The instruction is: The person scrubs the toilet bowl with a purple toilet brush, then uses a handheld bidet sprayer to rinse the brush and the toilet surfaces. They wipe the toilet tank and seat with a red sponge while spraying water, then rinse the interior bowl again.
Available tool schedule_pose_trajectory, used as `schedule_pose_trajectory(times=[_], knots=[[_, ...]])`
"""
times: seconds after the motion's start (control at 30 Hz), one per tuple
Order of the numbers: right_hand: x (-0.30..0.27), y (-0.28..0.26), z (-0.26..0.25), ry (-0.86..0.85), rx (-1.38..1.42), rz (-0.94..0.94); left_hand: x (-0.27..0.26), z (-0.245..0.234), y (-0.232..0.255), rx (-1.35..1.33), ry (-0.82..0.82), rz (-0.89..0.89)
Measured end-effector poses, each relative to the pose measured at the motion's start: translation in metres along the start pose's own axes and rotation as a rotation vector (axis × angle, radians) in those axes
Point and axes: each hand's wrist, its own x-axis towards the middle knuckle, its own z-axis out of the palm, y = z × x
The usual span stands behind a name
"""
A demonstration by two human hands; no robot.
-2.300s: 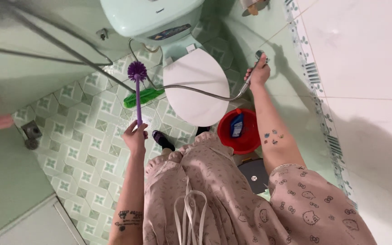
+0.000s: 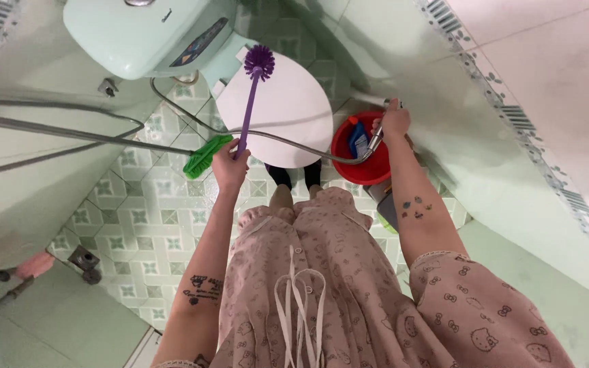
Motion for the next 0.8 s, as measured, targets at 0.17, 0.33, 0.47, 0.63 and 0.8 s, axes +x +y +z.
schedule_pose_trajectory(times=[0.17,0.33,0.47,0.63,0.8], knots=[[0.015,0.030,0.009,0.083,0.012,-0.020,0.016,0.008,-0.015,0.019,-0.025,0.013],[0.020,0.039,-0.002,0.046,-0.179,-0.030,0.017,0.012,-0.006,0.065,-0.053,0.019],[0.066,0.096,0.014,-0.179,-0.530,-0.062,0.021,0.017,-0.001,0.057,-0.069,0.018],[0.074,0.104,0.025,-0.164,-0.088,0.144,0.019,0.020,0.006,0.045,-0.077,0.000],[0.087,0.093,0.030,-0.154,0.474,0.383,0.012,0.016,0.012,0.034,-0.063,0.020]])
